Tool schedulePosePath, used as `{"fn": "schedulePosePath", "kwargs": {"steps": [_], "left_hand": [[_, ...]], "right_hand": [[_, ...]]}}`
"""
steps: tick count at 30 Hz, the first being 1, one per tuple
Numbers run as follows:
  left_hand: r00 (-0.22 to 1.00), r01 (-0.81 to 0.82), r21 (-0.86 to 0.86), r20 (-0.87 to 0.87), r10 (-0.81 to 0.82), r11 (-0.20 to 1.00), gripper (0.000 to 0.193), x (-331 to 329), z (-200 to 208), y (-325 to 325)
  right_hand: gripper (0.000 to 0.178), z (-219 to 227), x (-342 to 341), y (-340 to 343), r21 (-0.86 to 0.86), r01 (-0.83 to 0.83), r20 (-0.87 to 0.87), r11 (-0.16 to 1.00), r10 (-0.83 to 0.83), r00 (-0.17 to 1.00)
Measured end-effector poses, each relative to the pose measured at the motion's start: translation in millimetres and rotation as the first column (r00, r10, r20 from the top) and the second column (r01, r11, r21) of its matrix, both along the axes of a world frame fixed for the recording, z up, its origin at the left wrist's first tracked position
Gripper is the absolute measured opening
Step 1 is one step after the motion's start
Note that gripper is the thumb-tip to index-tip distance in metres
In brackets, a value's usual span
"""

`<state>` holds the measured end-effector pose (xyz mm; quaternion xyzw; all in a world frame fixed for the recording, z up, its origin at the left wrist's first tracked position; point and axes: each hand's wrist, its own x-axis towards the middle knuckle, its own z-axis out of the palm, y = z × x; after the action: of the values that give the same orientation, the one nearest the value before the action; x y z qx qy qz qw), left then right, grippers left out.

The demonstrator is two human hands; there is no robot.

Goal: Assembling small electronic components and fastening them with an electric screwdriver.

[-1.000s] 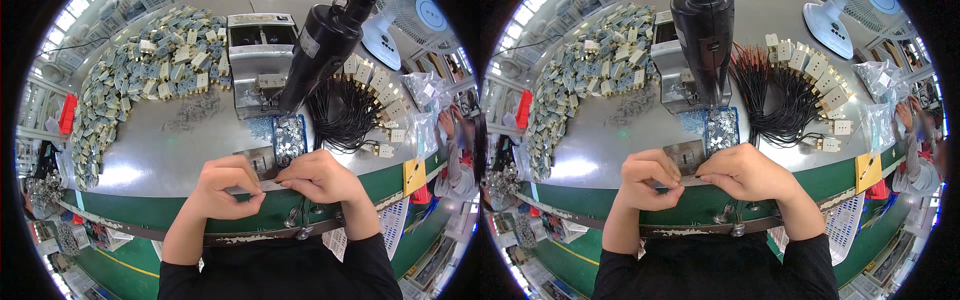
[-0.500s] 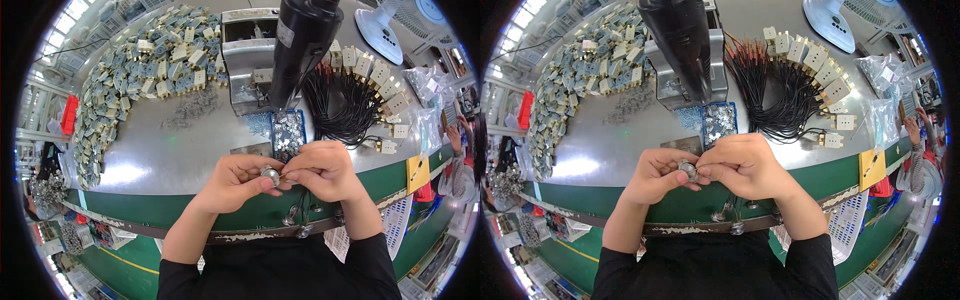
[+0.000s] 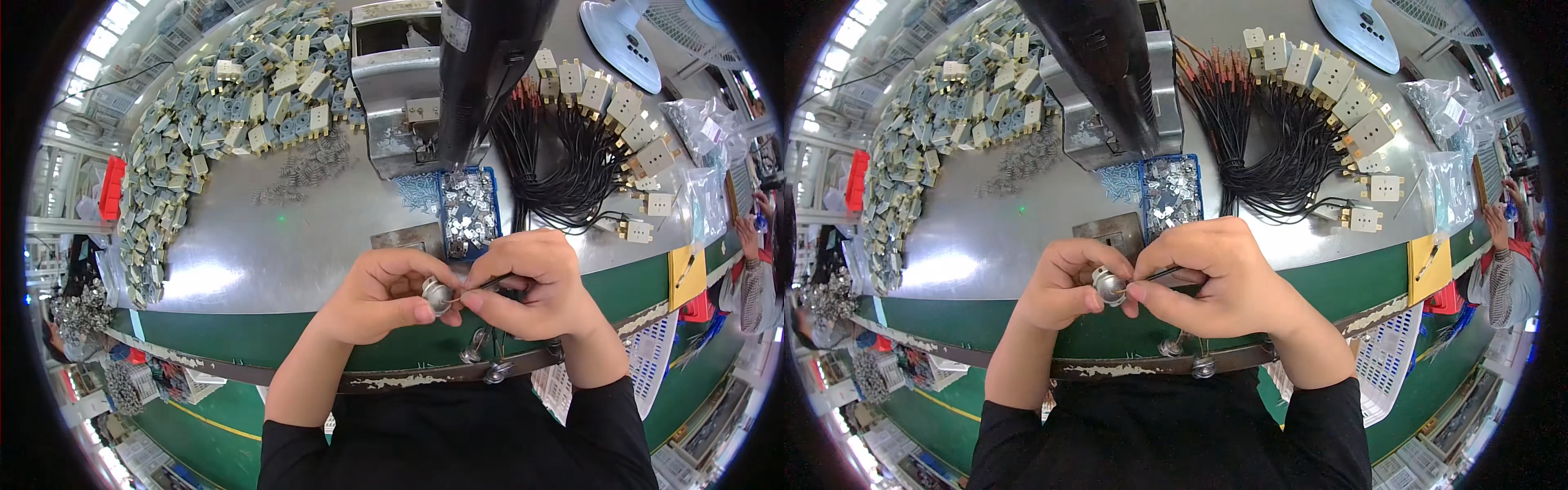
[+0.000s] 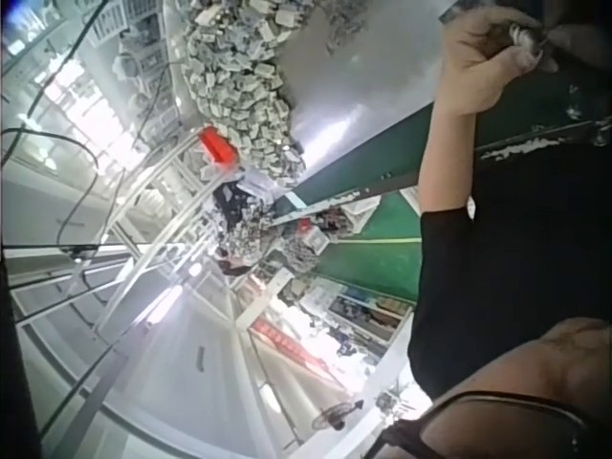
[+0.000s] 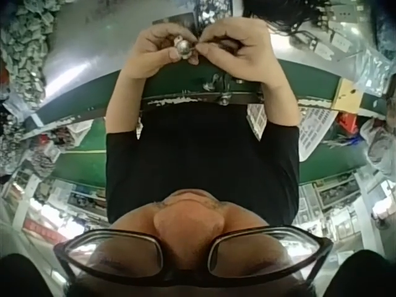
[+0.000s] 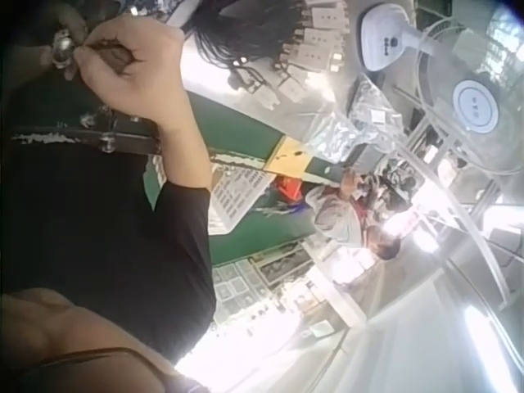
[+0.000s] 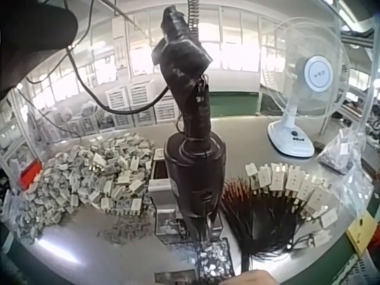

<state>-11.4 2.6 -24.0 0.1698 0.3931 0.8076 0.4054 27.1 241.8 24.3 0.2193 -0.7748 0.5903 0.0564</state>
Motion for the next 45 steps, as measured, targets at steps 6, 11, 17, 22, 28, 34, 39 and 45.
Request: {"fn": "schedulePosePath", "kwargs": {"steps": [6,11,17,22,28,34,39,45], "left_hand": [[0.990,-0.045,0.060,-0.134,0.053,0.997,0.043,-3.4,-7.1,0.6],[0.951,-0.135,0.023,-0.276,0.136,0.991,0.045,-4.0,-7.6,1.9],[0.884,-0.209,0.011,-0.426,0.194,0.978,0.043,-8.2,-8.4,2.1],[0.429,-0.583,0.005,-0.847,0.313,0.812,0.038,-0.3,-8.3,7.4],[0.565,-0.481,-0.094,-0.793,0.226,0.872,0.024,-8.2,0.5,-0.1],[0.277,-0.612,-0.026,-0.943,0.183,0.791,0.020,-5.8,9.1,-2.7],[-0.006,-0.795,0.150,-0.971,0.240,0.587,0.028,-8.3,-13.1,11.9],[0.324,-0.726,0.004,-0.880,0.347,0.687,0.019,0.4,-15.8,11.5]], "right_hand": [[0.014,-2.0,-1.4,-3.9,0.065,0.019,-0.119,0.998,-0.011,0.993],[0.015,-4.4,-0.5,-8.5,0.052,0.054,-0.132,0.997,-0.047,0.990],[0.015,-5.7,-1.1,-10.8,0.102,0.105,-0.210,0.989,-0.082,0.974],[0.014,-15.0,-0.2,-14.1,0.215,0.193,-0.376,0.957,-0.102,0.921],[0.019,-15.0,0.8,-18.0,0.191,0.226,-0.372,0.955,-0.142,0.917],[0.022,-4.3,3.4,-13.8,0.178,0.173,-0.282,0.969,-0.118,0.952],[0.038,-3.6,2.6,-13.4,0.096,-0.003,0.048,0.995,-0.002,0.999],[0.032,-6.0,0.8,-7.4,0.073,0.002,0.085,0.997,-0.008,0.996]]}}
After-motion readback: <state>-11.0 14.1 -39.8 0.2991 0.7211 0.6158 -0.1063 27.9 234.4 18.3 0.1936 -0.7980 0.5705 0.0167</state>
